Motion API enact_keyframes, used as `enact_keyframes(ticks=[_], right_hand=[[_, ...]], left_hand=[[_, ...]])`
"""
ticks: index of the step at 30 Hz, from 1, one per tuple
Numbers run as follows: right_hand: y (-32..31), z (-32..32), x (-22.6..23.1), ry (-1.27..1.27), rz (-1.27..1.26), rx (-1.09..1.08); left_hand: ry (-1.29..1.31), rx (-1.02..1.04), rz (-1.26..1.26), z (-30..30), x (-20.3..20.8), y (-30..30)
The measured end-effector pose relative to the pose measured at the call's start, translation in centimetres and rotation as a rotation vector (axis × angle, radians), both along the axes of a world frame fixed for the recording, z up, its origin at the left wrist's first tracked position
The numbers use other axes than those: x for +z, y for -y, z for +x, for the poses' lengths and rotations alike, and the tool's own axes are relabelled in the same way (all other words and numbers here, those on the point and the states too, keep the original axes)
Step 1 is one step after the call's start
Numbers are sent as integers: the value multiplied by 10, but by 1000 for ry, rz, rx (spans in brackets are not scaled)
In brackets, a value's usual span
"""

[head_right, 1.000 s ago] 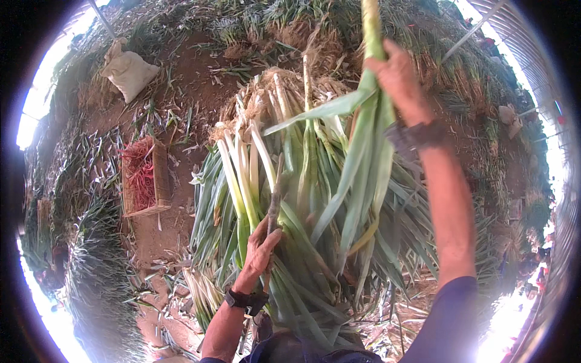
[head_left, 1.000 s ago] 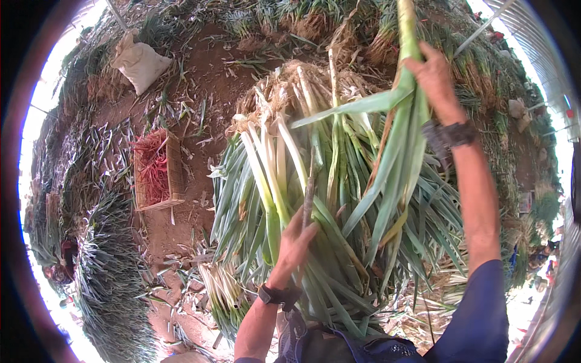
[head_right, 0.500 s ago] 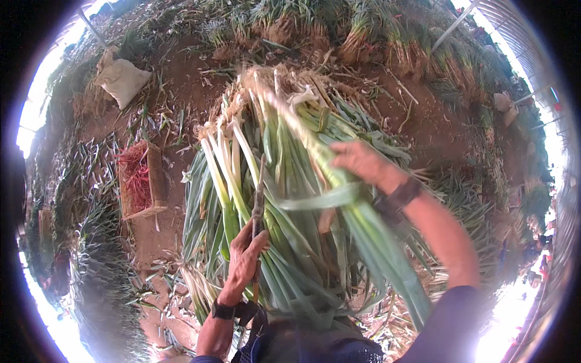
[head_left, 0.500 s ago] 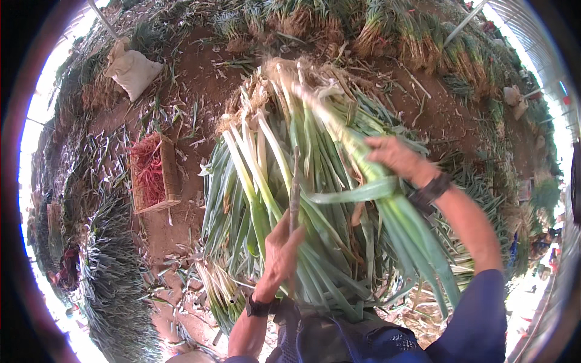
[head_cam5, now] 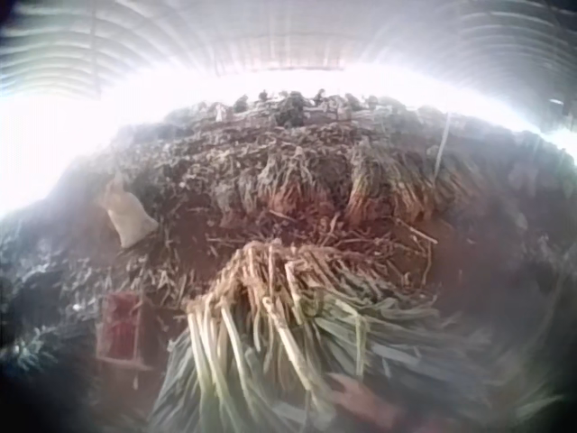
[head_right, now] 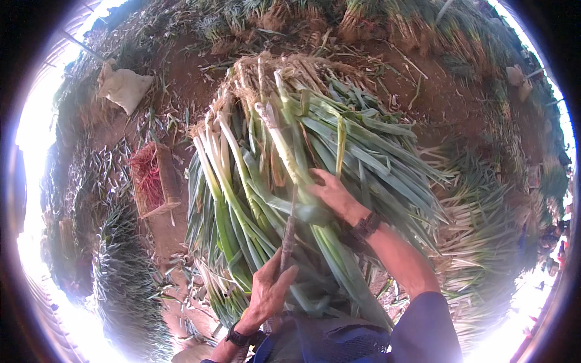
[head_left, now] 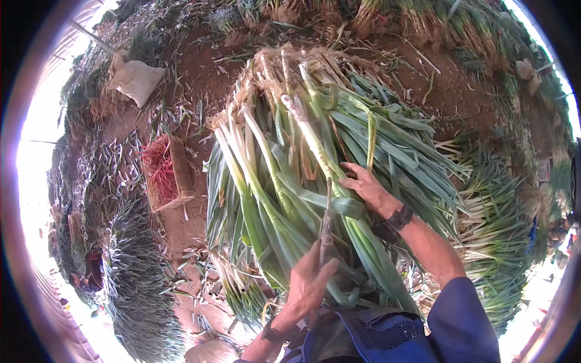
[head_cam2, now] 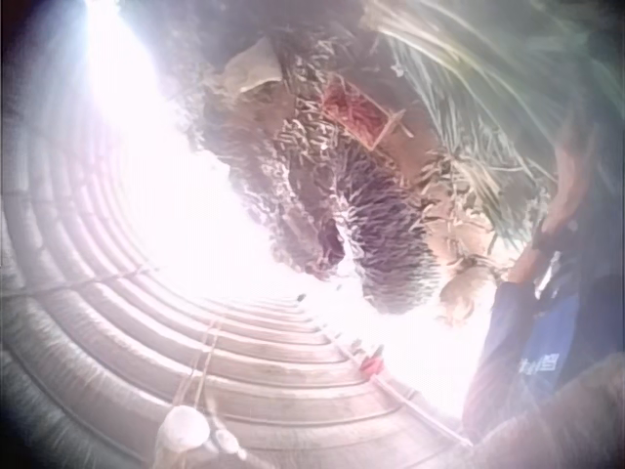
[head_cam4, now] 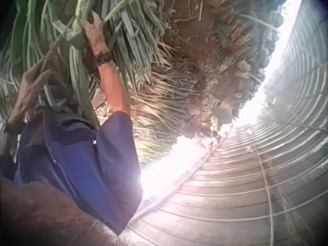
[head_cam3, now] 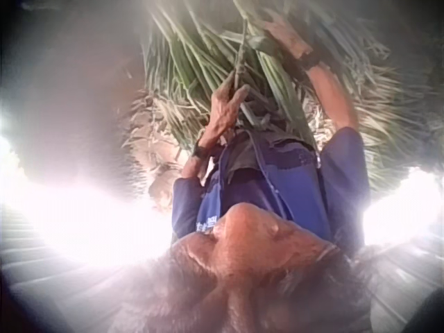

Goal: The person peels the outer layers of leeks by hand and uses shears to trim the leaves and roots. They then gather the cleaned leeks into a bundle and lift them up.

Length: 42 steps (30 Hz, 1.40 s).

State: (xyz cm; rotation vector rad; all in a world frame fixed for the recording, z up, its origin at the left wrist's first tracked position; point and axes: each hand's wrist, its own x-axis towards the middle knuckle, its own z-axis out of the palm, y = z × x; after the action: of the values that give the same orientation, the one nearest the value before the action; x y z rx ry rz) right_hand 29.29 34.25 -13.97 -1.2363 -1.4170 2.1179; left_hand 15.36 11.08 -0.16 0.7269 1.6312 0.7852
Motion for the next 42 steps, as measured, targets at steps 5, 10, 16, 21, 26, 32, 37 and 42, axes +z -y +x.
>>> enact_keyframes(ticks=[5,10,16,21,26,32,37,42], right_hand=[[-5,-2,-5,60,43,19],[-8,-3,-14,194,399,126],[-15,-1,8,485,962,297],[-43,-10,33,359,543,374],[-61,-13,48,266,605,551],[-151,-37,193,-50,845,193],[-58,-17,112,230,803,50],[77,10,31,833,999,543]], left_hand=[[-95,37,43,10,2,-4],[-118,102,-3,-10,-18,-63],[-48,158,-55,-23,-19,-75],[-58,38,-52,1,6,1],[-112,-139,-27,8,10,34],[-75,72,-17,8,11,42],[-178,176,60,1,2,43],[-204,142,69,2,2,38]])
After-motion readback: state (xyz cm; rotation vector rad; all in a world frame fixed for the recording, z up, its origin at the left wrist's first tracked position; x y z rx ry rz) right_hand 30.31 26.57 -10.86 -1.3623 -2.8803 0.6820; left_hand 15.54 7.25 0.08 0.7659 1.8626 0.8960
